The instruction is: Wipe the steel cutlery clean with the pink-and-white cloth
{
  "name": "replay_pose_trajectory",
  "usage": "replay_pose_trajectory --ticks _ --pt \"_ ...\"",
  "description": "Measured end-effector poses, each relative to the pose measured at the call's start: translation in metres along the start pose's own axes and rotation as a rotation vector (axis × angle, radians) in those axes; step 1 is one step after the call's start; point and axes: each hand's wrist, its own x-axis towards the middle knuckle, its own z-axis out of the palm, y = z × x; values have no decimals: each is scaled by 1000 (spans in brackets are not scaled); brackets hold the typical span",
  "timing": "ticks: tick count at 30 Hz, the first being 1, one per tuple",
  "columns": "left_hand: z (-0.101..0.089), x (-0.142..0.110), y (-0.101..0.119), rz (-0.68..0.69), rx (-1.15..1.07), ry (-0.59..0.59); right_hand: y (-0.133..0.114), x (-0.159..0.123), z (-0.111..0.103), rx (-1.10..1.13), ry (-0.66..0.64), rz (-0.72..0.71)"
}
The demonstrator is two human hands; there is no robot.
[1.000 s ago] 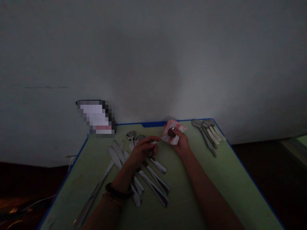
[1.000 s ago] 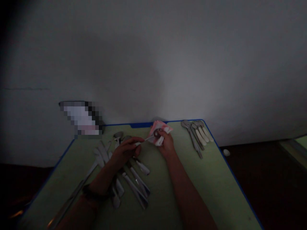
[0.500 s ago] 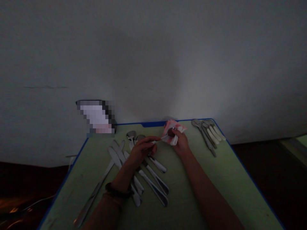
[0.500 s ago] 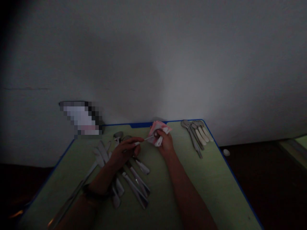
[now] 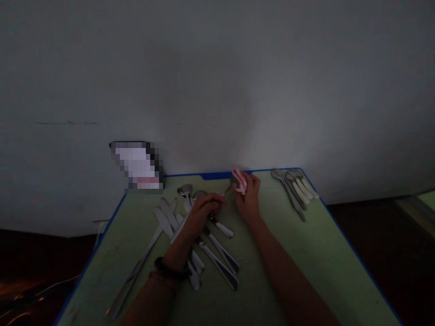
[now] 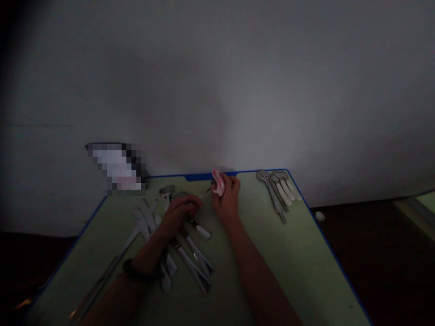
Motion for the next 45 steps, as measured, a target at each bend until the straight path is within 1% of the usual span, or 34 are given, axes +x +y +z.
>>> replay_pose_trajectory --ticks 2,4,5,7,9,12,14,15,17,22,24,28,32,39,42,45 --pt "0 0 1 14 64 15 -2 -1 0 -11 -158 -54" --pt "1 0 3 32 120 21 -1 0 -1 32 -229 -84" --pt "1 -1 4 41 145 23 -1 0 -1 55 -239 -89" --pt "2 -2 6 52 187 18 1 2 -1 77 -217 -74" --pt "2 -3 8 62 235 4 3 3 0 77 -143 -26" --pt "3 -4 9 92 273 -20 6 3 3 116 36 116" --pt "3 -5 9 111 262 -39 8 3 5 190 111 233" --pt "3 -5 9 119 256 -51 9 4 5 244 113 282" --pt "3 -5 10 129 251 -80 10 6 4 355 69 344" --pt "5 -4 10 103 326 -152 12 11 -4 469 -123 394" --pt "6 -3 9 71 355 -155 14 12 -6 552 -165 445" --pt "9 -2 10 19 343 -180 21 12 -4 717 -93 561" --pt "10 -2 11 -20 373 -220 21 12 -3 801 -89 557" --pt "12 -4 11 10 487 -347 16 13 -4 812 -79 549" --pt "14 -5 12 5 522 -385 17 14 -3 785 -64 564" --pt "15 -4 14 22 541 -423 19 14 -3 736 -80 547"
